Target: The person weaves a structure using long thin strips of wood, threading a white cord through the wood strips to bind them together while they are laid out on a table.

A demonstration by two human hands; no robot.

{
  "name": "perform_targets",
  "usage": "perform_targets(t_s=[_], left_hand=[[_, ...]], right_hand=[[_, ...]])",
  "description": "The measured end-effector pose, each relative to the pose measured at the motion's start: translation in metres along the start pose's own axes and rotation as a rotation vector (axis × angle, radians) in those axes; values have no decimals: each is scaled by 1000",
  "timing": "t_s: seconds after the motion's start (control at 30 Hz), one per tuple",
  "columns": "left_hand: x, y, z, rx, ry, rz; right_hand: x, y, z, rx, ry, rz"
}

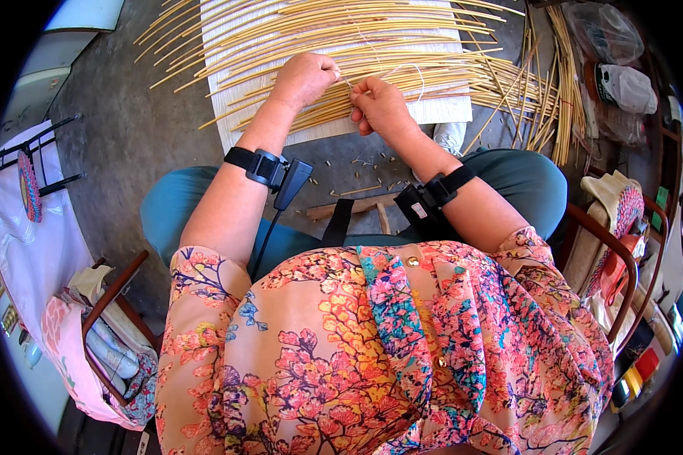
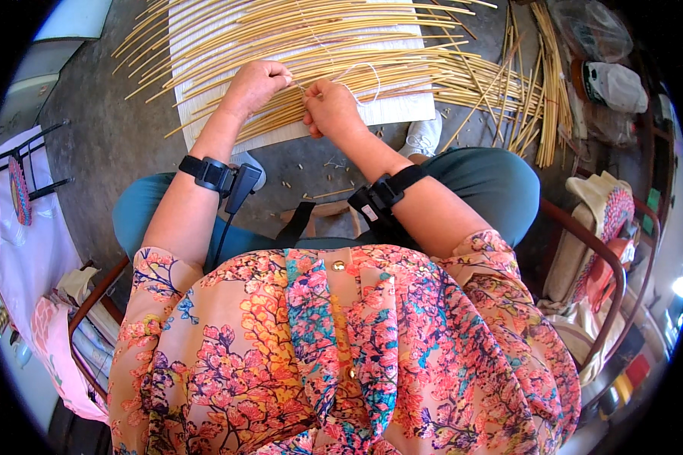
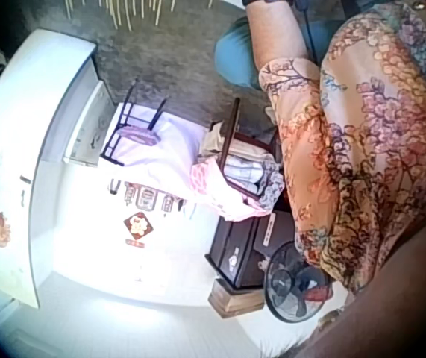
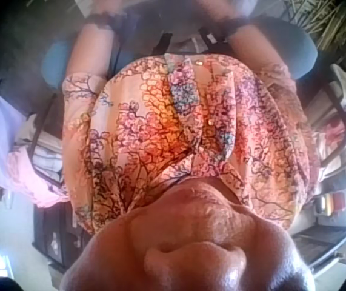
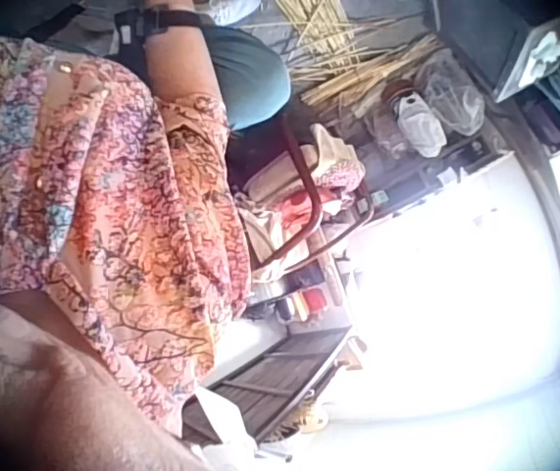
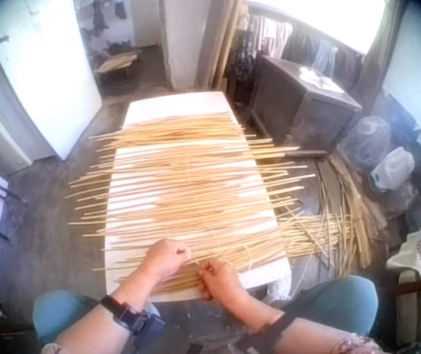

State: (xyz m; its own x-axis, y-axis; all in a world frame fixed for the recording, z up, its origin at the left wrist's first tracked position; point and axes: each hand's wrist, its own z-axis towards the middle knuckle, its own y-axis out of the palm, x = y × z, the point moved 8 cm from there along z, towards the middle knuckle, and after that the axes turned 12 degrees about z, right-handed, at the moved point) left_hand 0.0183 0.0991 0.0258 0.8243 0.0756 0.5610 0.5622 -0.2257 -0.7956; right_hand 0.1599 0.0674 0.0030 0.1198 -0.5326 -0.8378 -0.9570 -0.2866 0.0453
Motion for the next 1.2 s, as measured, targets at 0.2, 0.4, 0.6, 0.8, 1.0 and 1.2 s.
perform_targets(t_s=[0.2,0.4,0.6,0.8,1.0,1.2], left_hand=[[-2,5,1,-24,-30,-18],[4,8,1,-5,42,9],[10,7,-4,34,56,-41],[10,11,-3,17,91,-162],[9,12,-2,14,62,-120],[5,15,0,22,22,-94]], right_hand=[[2,1,1,51,-13,-13],[-1,-2,5,98,-65,19],[-4,-3,0,138,-35,132],[-1,-7,1,126,-19,240],[-9,-11,3,113,-73,6],[-16,-10,2,130,-134,-133]])
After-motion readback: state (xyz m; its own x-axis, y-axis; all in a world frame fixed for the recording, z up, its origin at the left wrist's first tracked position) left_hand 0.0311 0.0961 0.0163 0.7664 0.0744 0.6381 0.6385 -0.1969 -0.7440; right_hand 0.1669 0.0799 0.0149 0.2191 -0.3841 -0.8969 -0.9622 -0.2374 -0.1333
